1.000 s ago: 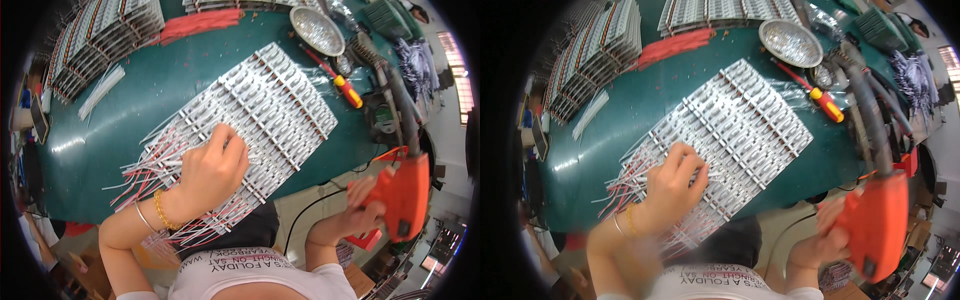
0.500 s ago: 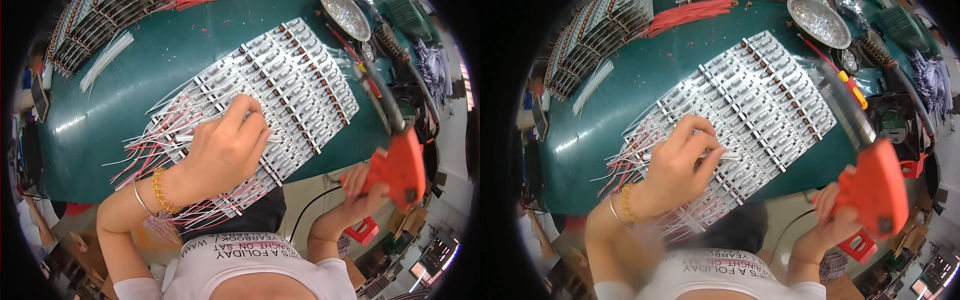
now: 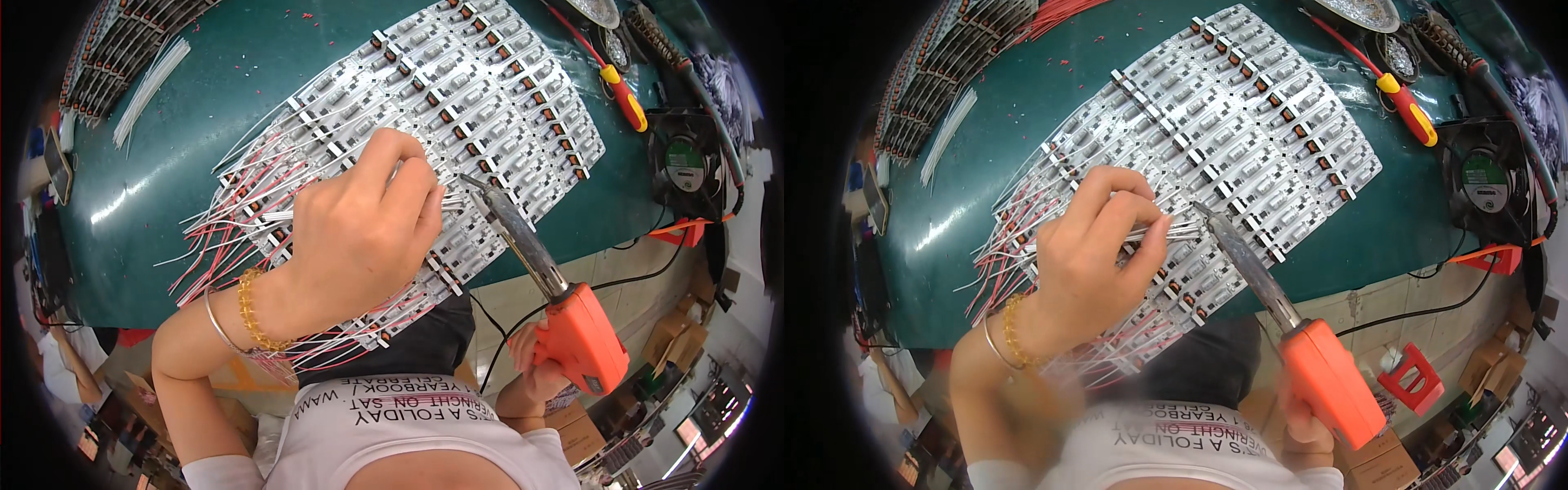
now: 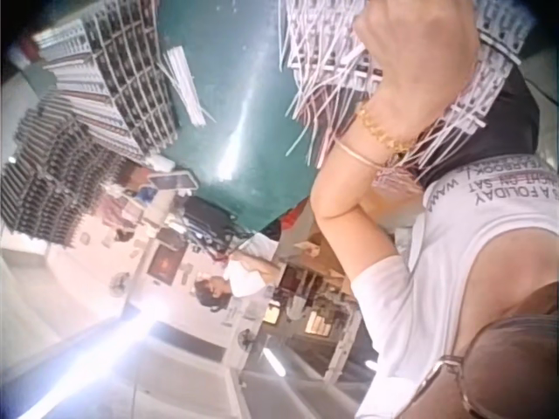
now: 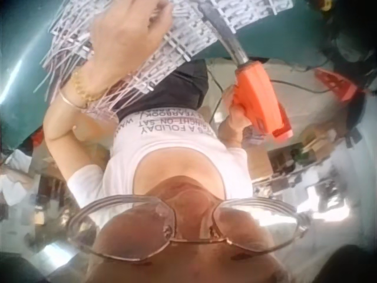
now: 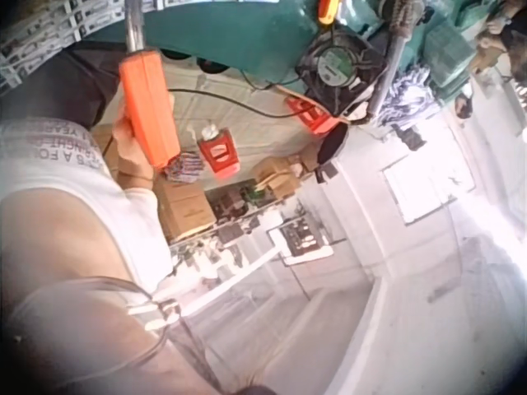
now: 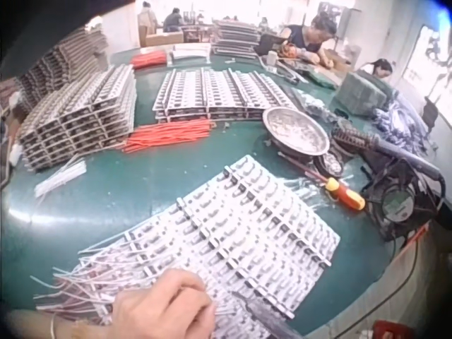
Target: The person uses a soldering iron to attach red and white wires to a grid of electronic components on a workbench. They repeatedly pick up individual wires, position them on the component grid, and apply the soldering iron to secure the connections.
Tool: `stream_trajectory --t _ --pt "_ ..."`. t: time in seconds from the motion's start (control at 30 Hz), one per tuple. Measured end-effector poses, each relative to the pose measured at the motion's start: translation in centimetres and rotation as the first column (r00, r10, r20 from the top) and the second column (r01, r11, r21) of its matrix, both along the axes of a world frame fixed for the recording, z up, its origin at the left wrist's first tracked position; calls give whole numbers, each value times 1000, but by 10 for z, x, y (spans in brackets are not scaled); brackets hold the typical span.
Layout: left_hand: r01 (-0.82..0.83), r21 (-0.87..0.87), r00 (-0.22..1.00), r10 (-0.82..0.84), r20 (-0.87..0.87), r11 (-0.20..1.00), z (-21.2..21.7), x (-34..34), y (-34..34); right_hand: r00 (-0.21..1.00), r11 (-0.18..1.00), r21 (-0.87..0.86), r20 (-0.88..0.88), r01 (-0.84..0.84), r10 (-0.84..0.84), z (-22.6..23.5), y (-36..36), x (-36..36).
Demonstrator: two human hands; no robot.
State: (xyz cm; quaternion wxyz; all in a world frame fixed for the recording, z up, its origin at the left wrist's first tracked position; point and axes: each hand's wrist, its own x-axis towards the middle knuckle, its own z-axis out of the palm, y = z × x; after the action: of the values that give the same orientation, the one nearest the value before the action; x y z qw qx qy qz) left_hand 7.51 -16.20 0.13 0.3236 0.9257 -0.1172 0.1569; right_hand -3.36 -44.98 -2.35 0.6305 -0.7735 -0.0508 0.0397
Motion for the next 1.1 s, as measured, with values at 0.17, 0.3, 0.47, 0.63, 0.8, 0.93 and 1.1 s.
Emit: stream_trajectory --t 0.17,0.3,0.47,0.63,0.8,0.93,1.1 --pt "-11 12 1000 11 11 1000 -1 0 2 995 939 -336 -94 -69 39 6 -11 -12" --pt "-3 10 1000 2 24 1000 -1 -1 1 989 932 -337 -111 -134 102 15 -5 -5" --pt "-4 2 999 4 34 1000 -2 0 1 998 997 -73 52 -38 41 2 4 -2" --pt "6 7 999 -6 38 1000 0 0 1 999 991 130 41 28 -34 -1 16 1" --pt "47 -84 998 -44 38 995 10 -2 2 994 960 278 99 20 -50 -9 11 -2" --pt "65 -90 997 -68 -27 994 5 -7 0 993 989 135 -99 -55 68 2 -15 -11" --pt "55 -17 998 -56 -31 998 4 -4 -7 988 997 72 151 -36 25 -13 -9 -12"
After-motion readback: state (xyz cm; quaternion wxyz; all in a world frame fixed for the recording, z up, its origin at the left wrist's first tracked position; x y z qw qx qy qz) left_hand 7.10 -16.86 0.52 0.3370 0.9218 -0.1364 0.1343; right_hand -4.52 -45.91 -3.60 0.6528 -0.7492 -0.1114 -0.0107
